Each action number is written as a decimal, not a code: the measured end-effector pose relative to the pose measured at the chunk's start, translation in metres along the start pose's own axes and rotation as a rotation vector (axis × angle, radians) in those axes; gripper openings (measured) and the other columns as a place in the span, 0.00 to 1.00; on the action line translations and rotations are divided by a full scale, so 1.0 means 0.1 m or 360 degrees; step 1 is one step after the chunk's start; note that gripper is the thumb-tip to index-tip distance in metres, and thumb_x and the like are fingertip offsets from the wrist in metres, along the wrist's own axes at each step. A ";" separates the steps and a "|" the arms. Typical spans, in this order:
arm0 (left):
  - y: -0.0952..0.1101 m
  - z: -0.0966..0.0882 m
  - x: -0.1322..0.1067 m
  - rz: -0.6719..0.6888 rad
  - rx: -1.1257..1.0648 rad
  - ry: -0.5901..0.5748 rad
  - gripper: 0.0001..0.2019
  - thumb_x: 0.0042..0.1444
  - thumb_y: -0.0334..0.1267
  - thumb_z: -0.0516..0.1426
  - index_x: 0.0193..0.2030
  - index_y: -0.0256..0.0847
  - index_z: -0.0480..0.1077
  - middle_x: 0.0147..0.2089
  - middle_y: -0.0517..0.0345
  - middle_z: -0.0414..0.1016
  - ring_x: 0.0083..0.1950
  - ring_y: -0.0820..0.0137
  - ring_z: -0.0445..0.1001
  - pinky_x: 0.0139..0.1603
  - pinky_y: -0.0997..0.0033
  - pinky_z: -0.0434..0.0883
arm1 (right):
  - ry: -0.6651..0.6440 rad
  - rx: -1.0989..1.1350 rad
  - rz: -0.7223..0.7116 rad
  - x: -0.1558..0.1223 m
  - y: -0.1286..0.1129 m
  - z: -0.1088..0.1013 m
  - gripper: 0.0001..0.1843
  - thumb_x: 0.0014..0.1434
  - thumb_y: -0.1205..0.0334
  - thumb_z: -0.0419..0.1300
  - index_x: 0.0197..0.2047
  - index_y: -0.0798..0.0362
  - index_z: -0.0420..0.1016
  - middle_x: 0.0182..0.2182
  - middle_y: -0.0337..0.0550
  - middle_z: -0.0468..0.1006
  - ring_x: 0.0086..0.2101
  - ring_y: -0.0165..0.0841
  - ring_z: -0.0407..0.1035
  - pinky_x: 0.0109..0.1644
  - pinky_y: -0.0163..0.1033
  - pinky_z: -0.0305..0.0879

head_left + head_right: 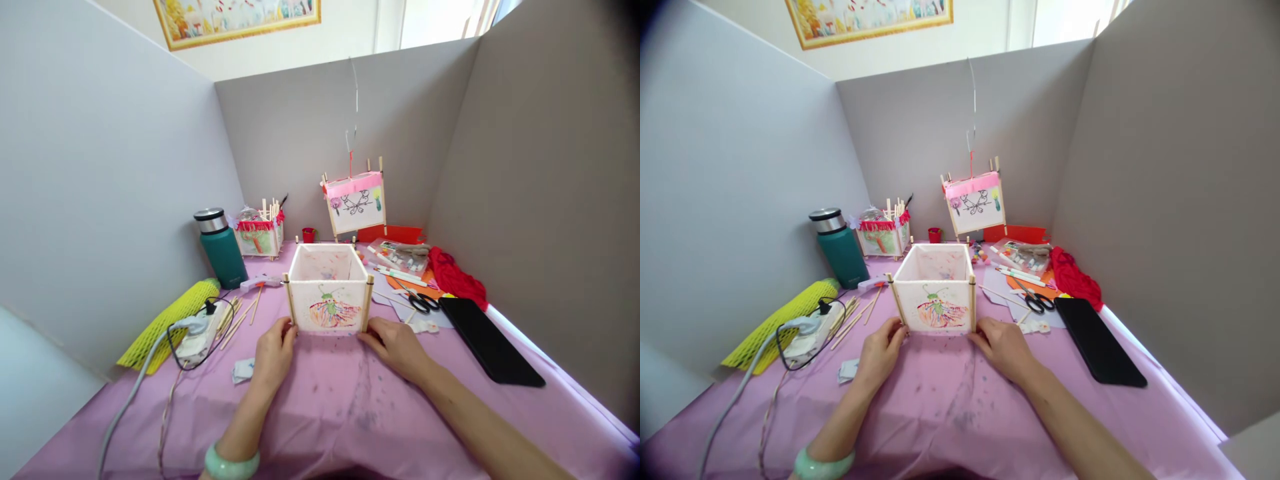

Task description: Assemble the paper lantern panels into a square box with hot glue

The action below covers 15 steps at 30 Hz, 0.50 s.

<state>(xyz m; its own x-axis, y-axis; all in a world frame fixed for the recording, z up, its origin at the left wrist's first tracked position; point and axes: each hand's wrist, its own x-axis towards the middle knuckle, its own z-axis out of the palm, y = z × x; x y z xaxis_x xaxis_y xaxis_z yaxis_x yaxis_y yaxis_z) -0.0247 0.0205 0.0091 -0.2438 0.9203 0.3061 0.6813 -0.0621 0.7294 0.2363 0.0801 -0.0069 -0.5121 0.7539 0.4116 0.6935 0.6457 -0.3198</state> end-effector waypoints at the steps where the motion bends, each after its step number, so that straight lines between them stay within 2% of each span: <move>1: 0.00 0.00 0.00 0.0006 0.0016 -0.0005 0.10 0.59 0.39 0.50 0.42 0.40 0.70 0.38 0.52 0.79 0.39 0.63 0.77 0.40 0.67 0.68 | 0.0001 -0.0017 -0.0015 0.00 0.01 0.01 0.15 0.65 0.53 0.50 0.33 0.52 0.71 0.29 0.43 0.78 0.30 0.35 0.72 0.33 0.38 0.61; 9: -0.01 0.00 -0.03 0.0051 0.0140 -0.0014 0.10 0.59 0.38 0.49 0.37 0.41 0.70 0.33 0.54 0.77 0.36 0.63 0.75 0.37 0.67 0.65 | -0.0013 -0.0085 -0.0019 0.02 0.01 0.05 0.17 0.65 0.52 0.49 0.33 0.53 0.72 0.29 0.44 0.78 0.30 0.36 0.72 0.33 0.38 0.60; 13: -0.02 -0.01 -0.04 0.0058 0.0148 0.0041 0.10 0.58 0.38 0.50 0.41 0.39 0.70 0.37 0.52 0.76 0.36 0.62 0.75 0.38 0.64 0.67 | -0.0071 -0.0033 0.0027 0.01 -0.02 0.00 0.17 0.65 0.51 0.50 0.33 0.53 0.71 0.30 0.42 0.78 0.31 0.36 0.72 0.33 0.38 0.60; 15: -0.01 -0.03 -0.06 0.0072 0.0157 0.0168 0.12 0.56 0.38 0.52 0.45 0.38 0.69 0.39 0.50 0.74 0.36 0.62 0.74 0.40 0.61 0.68 | -0.0070 0.0023 0.0029 0.00 -0.02 -0.03 0.18 0.66 0.51 0.48 0.34 0.52 0.71 0.31 0.42 0.77 0.31 0.35 0.72 0.35 0.38 0.61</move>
<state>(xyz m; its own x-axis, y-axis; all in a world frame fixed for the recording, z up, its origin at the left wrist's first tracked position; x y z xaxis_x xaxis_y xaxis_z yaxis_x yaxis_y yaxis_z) -0.0259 0.0140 0.0079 -0.2790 0.8714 0.4034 0.7565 -0.0593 0.6513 0.2363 0.0781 -0.0031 -0.5215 0.7698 0.3680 0.6956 0.6334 -0.3390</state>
